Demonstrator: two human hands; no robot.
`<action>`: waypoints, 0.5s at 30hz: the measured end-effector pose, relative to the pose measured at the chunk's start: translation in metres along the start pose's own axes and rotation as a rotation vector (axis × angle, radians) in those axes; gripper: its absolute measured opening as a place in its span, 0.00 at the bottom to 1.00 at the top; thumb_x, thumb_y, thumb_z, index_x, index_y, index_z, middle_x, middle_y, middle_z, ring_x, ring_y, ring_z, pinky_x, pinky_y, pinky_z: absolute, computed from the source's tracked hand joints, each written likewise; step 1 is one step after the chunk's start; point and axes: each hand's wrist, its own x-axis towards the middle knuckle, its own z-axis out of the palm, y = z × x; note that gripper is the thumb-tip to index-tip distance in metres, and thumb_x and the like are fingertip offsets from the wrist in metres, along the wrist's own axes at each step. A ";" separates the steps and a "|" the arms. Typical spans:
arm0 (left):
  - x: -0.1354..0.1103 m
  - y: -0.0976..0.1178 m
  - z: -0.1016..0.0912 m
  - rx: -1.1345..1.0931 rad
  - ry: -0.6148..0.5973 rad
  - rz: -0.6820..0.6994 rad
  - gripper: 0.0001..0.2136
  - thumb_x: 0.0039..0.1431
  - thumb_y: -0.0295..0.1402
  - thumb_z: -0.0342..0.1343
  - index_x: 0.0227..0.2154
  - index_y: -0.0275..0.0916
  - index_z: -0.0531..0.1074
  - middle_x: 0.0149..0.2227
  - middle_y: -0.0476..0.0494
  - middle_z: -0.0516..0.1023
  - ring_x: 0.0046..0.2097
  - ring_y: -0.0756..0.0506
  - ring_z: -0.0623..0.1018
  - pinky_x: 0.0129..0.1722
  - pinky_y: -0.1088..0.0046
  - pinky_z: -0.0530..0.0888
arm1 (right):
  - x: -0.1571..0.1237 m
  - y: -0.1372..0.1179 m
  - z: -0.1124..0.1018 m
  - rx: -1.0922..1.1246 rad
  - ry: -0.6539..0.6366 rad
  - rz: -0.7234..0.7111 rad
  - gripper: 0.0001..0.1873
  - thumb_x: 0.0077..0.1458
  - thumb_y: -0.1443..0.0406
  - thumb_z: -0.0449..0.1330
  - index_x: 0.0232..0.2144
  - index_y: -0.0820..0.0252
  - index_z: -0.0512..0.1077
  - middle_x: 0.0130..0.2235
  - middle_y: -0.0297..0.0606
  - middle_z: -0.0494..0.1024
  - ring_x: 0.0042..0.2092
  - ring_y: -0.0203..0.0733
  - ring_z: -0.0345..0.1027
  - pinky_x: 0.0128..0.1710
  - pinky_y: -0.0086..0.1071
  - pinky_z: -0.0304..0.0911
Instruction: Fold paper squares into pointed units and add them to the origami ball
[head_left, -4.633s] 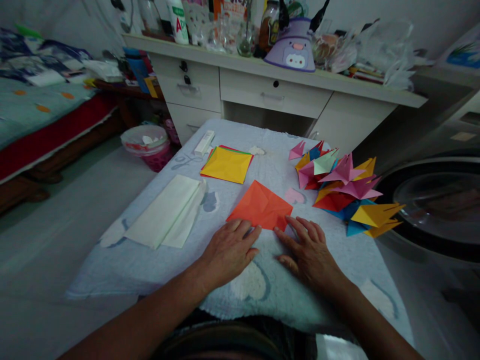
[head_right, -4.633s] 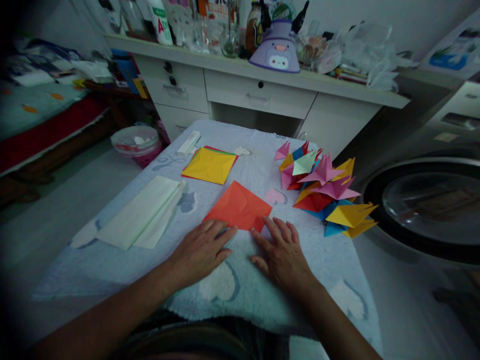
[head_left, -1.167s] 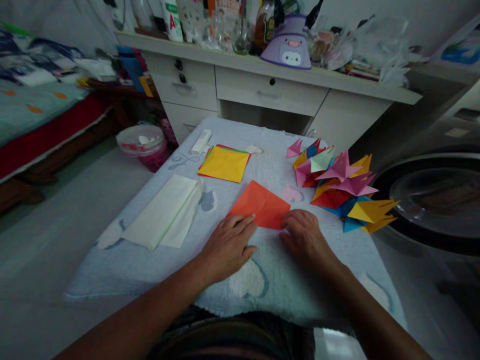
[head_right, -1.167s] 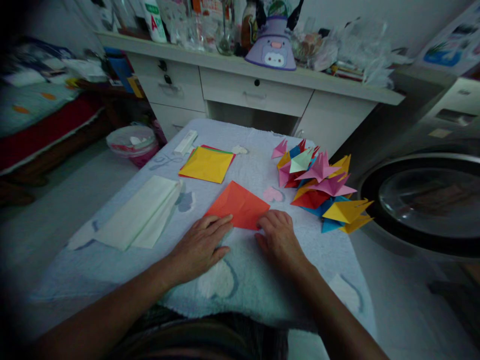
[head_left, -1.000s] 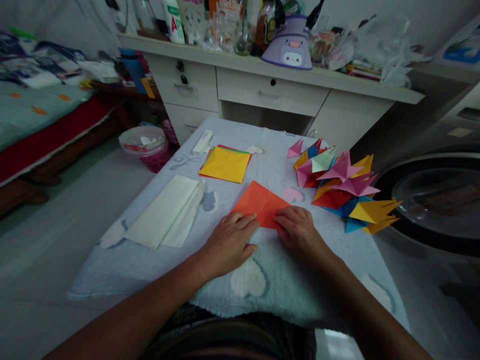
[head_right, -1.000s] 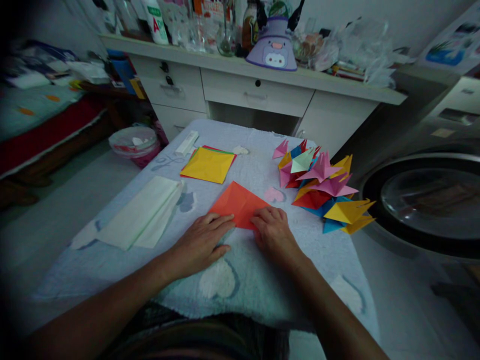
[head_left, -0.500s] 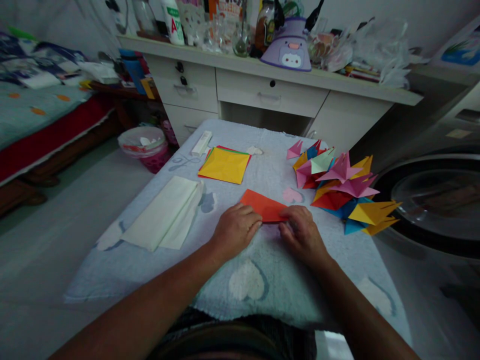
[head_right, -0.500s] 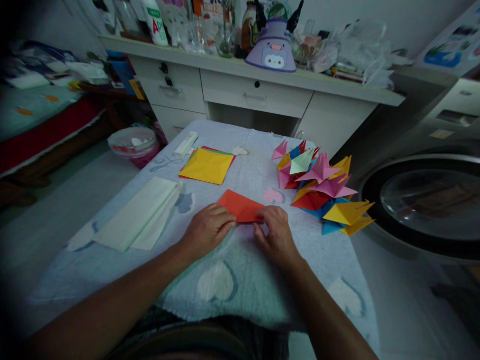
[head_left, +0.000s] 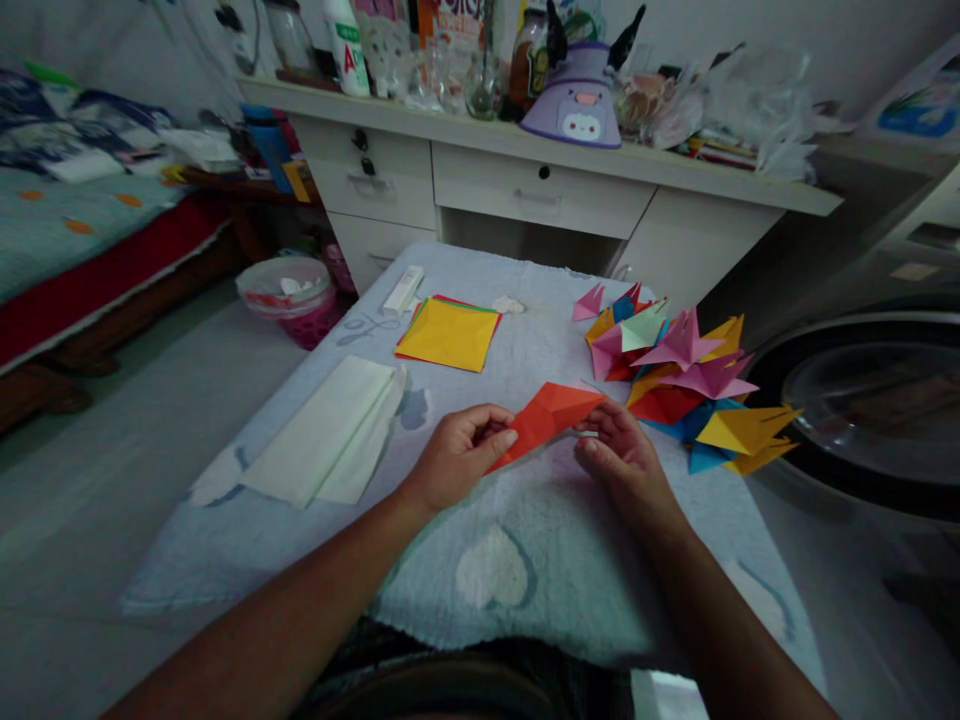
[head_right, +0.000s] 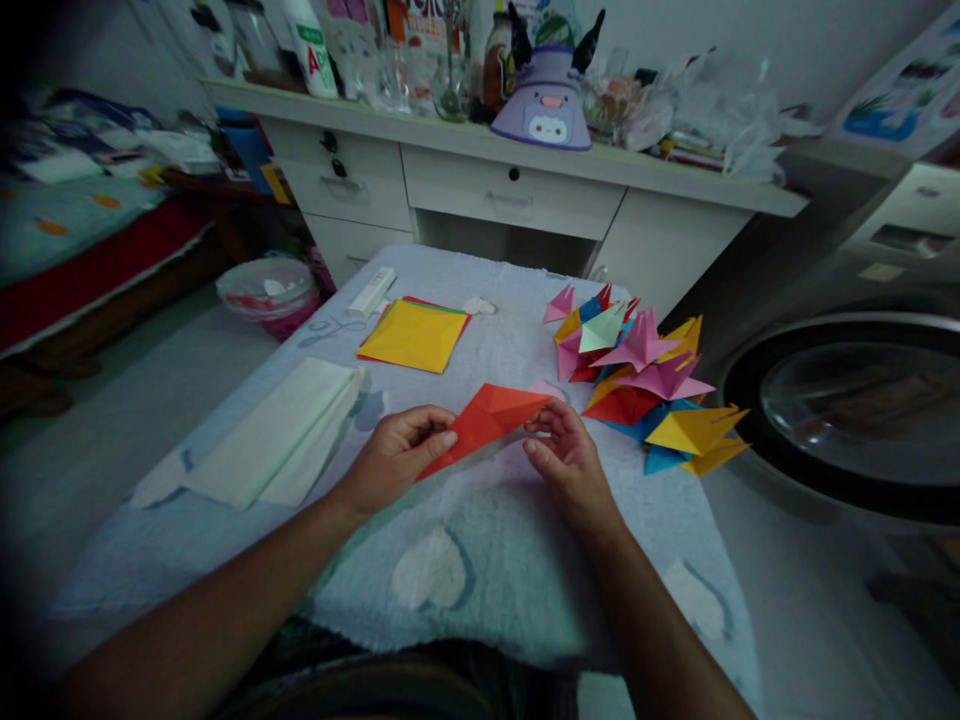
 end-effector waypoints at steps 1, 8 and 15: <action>0.000 0.001 0.001 -0.029 0.000 -0.007 0.05 0.56 0.32 0.57 0.34 0.36 0.74 0.29 0.52 0.74 0.31 0.52 0.72 0.32 0.78 0.68 | 0.000 0.000 0.001 0.035 -0.019 0.015 0.26 0.50 0.57 0.67 0.51 0.48 0.68 0.45 0.38 0.73 0.44 0.43 0.68 0.42 0.36 0.66; 0.000 -0.003 0.000 -0.006 0.023 0.020 0.05 0.57 0.32 0.57 0.34 0.36 0.73 0.29 0.51 0.74 0.31 0.52 0.72 0.31 0.77 0.68 | 0.002 0.005 0.000 0.080 -0.030 0.024 0.18 0.51 0.59 0.67 0.45 0.50 0.72 0.41 0.35 0.74 0.42 0.41 0.68 0.47 0.36 0.65; -0.006 0.001 -0.006 0.423 0.168 0.540 0.06 0.58 0.24 0.56 0.34 0.41 0.75 0.36 0.46 0.76 0.41 0.48 0.74 0.42 0.69 0.71 | 0.000 0.009 -0.008 -0.048 -0.020 -0.014 0.20 0.52 0.58 0.65 0.48 0.49 0.72 0.45 0.38 0.75 0.42 0.43 0.70 0.41 0.36 0.68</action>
